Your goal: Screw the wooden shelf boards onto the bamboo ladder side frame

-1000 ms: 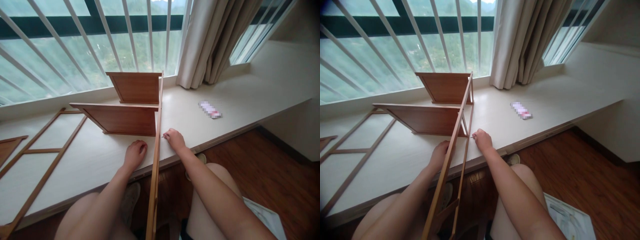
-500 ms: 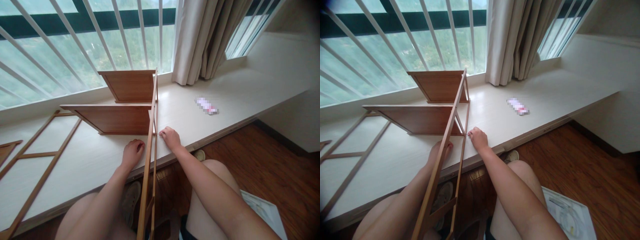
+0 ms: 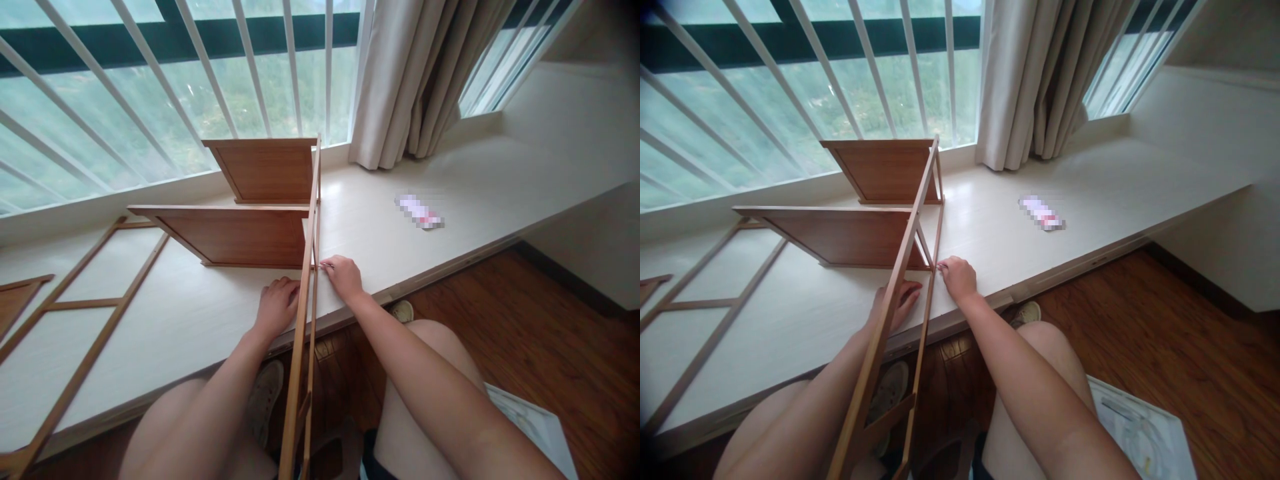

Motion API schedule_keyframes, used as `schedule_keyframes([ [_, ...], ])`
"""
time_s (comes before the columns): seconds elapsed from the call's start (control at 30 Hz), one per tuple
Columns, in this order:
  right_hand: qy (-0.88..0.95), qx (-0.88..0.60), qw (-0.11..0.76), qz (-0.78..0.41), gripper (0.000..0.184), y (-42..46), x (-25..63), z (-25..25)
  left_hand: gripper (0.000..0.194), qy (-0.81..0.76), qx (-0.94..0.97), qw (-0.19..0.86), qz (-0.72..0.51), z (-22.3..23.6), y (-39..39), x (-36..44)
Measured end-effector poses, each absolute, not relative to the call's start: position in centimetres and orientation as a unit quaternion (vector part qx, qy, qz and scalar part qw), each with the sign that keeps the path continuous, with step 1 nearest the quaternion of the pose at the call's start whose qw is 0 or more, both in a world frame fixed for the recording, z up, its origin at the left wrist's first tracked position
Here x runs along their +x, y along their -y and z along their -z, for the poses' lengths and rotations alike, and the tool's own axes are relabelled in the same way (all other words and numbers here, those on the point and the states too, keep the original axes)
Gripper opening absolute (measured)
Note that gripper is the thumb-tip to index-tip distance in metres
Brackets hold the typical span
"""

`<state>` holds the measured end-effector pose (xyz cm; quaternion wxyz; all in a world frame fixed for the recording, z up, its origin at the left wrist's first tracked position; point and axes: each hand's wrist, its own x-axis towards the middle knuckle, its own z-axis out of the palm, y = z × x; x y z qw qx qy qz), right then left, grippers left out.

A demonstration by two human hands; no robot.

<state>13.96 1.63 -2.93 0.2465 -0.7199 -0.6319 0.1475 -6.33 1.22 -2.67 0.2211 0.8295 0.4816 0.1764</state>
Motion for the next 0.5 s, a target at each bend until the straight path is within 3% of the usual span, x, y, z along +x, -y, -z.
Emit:
schedule_keyframes([
  [0.13, 0.640, -0.708, 0.253, -0.158, 0.020, -1.8, 14.4, 3.2, 0.024, -0.510, 0.783, 0.235, -0.266, 2.3, -2.9, -8.0],
  [0.3, 0.654, -0.699, 0.246, -0.150, 0.022, -1.8, 14.8, 3.5, 0.020, -0.670, 0.557, 0.136, -0.471, 1.5, -6.9, -13.6],
  [0.5, 0.657, -0.718, 0.200, -0.113, 0.025, -1.3, 14.4, 3.0, 0.050, -0.693, 0.454, 0.235, -0.509, 2.1, -9.6, -17.9],
])
